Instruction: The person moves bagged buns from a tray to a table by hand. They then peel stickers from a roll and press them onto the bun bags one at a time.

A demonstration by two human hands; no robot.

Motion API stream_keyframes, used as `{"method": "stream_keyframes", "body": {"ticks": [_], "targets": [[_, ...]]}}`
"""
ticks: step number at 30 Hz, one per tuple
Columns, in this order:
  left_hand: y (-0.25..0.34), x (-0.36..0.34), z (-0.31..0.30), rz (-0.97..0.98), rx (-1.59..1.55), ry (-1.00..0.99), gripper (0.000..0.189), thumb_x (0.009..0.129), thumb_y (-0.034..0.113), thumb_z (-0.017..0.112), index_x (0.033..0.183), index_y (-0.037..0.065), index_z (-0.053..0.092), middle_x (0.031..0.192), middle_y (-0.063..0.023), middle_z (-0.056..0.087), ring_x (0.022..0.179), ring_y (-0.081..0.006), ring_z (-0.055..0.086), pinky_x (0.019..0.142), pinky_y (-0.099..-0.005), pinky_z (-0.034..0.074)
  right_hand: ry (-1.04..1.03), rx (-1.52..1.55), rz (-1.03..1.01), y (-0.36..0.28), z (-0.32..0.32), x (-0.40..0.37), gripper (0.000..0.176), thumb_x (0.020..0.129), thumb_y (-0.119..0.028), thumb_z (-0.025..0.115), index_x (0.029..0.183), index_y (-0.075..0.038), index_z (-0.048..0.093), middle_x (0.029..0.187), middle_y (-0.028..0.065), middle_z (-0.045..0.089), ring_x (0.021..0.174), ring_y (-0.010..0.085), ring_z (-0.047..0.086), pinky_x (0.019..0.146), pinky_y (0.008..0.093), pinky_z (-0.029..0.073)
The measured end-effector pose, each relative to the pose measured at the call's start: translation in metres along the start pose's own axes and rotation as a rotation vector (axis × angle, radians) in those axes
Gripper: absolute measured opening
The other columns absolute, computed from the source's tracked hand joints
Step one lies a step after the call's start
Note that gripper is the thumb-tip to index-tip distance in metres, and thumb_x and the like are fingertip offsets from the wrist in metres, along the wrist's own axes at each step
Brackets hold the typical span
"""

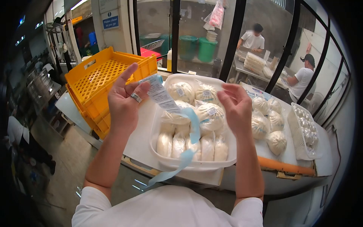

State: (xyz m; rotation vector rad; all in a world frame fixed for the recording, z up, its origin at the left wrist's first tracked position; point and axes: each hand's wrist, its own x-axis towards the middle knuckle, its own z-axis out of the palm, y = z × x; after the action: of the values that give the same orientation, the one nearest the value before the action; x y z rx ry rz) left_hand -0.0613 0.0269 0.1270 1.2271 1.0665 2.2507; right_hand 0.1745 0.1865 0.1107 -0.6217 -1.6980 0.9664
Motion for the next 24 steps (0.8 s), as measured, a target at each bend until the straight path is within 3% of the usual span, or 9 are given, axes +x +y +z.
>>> {"method": "stream_keyframes", "body": {"ticks": [3, 5, 9, 12, 15, 18, 21, 24], "targets": [[0.000, -0.010, 0.012, -0.035, -0.022, -0.035, 0.064, 0.091, 0.003, 0.075, 0.146, -0.007, 0.043, 0.100, -0.0170, 0.076, 0.094, -0.0117, 0.071, 0.087, -0.0235, 0.054, -0.168, 0.243, -0.278, -0.044, 0.054, -0.025, 0.040, 0.088, -0.003, 0.077, 0.121, 0.002, 0.055, 0.108, 0.0159, 0.069, 0.100, 0.0189, 0.070, 0.093, 0.0305, 0.057], [-0.001, -0.016, 0.020, -0.065, -0.035, -0.041, 0.064, 0.091, 0.003, 0.075, 0.145, -0.008, 0.043, 0.099, -0.0167, 0.076, 0.094, -0.0114, 0.071, 0.086, -0.0235, 0.054, -0.209, 0.258, -0.177, -0.064, 0.078, -0.037, 0.043, 0.085, -0.001, 0.079, 0.120, 0.003, 0.055, 0.104, 0.0134, 0.071, 0.097, 0.0179, 0.070, 0.092, 0.0295, 0.057], [-0.008, -0.023, 0.016, -0.143, -0.072, -0.021, 0.059, 0.093, 0.003, 0.071, 0.145, -0.007, 0.045, 0.097, -0.0140, 0.075, 0.093, -0.0117, 0.071, 0.089, -0.0256, 0.054, -0.150, 0.100, -0.247, -0.053, 0.091, -0.034, 0.041, 0.085, 0.002, 0.077, 0.122, -0.001, 0.059, 0.087, 0.0122, 0.073, 0.083, 0.0159, 0.073, 0.079, 0.0311, 0.059], [-0.016, -0.028, 0.011, -0.142, -0.063, -0.015, 0.054, 0.096, 0.002, 0.067, 0.144, -0.007, 0.046, 0.094, -0.0113, 0.074, 0.092, -0.0112, 0.070, 0.090, -0.0262, 0.055, -0.237, -0.004, -0.247, -0.058, 0.088, -0.034, 0.037, 0.084, 0.002, 0.075, 0.120, -0.003, 0.066, 0.084, 0.0126, 0.073, 0.078, 0.0157, 0.073, 0.073, 0.0309, 0.059], [-0.018, -0.033, 0.012, -0.154, -0.011, -0.006, 0.053, 0.096, 0.000, 0.066, 0.144, -0.008, 0.045, 0.092, -0.0093, 0.073, 0.090, -0.0096, 0.069, 0.089, -0.0252, 0.054, -0.271, -0.046, -0.427, -0.041, 0.090, -0.029, 0.032, 0.084, 0.001, 0.074, 0.115, -0.004, 0.072, 0.085, 0.0125, 0.073, 0.074, 0.0184, 0.072, 0.068, 0.0301, 0.058], [-0.019, -0.033, 0.013, -0.199, 0.002, -0.003, 0.055, 0.095, -0.001, 0.065, 0.145, -0.010, 0.043, 0.091, -0.0094, 0.073, 0.088, -0.0099, 0.069, 0.088, -0.0248, 0.054, -0.256, -0.131, -0.450, -0.039, 0.088, -0.029, 0.023, 0.082, -0.001, 0.077, 0.105, -0.004, 0.075, 0.082, 0.0126, 0.071, 0.069, 0.0214, 0.071, 0.063, 0.0322, 0.056], [-0.024, -0.030, 0.011, -0.275, -0.046, 0.003, 0.058, 0.095, 0.000, 0.066, 0.145, -0.012, 0.040, 0.091, -0.0103, 0.073, 0.087, -0.0112, 0.070, 0.087, -0.0250, 0.055, -0.191, -0.368, -0.650, -0.035, 0.082, -0.027, 0.023, 0.079, -0.004, 0.081, 0.101, -0.005, 0.074, 0.083, 0.0124, 0.067, 0.067, 0.0244, 0.068, 0.059, 0.0356, 0.055], [-0.029, -0.029, 0.011, -0.336, -0.112, 0.006, 0.060, 0.094, 0.001, 0.068, 0.144, -0.013, 0.039, 0.089, -0.0096, 0.073, 0.086, -0.0120, 0.071, 0.086, -0.0256, 0.055, -0.124, -0.343, -0.756, -0.030, 0.085, -0.026, 0.022, 0.076, -0.004, 0.082, 0.095, -0.004, 0.071, 0.087, 0.0116, 0.064, 0.068, 0.0267, 0.067, 0.059, 0.0375, 0.055]]}}
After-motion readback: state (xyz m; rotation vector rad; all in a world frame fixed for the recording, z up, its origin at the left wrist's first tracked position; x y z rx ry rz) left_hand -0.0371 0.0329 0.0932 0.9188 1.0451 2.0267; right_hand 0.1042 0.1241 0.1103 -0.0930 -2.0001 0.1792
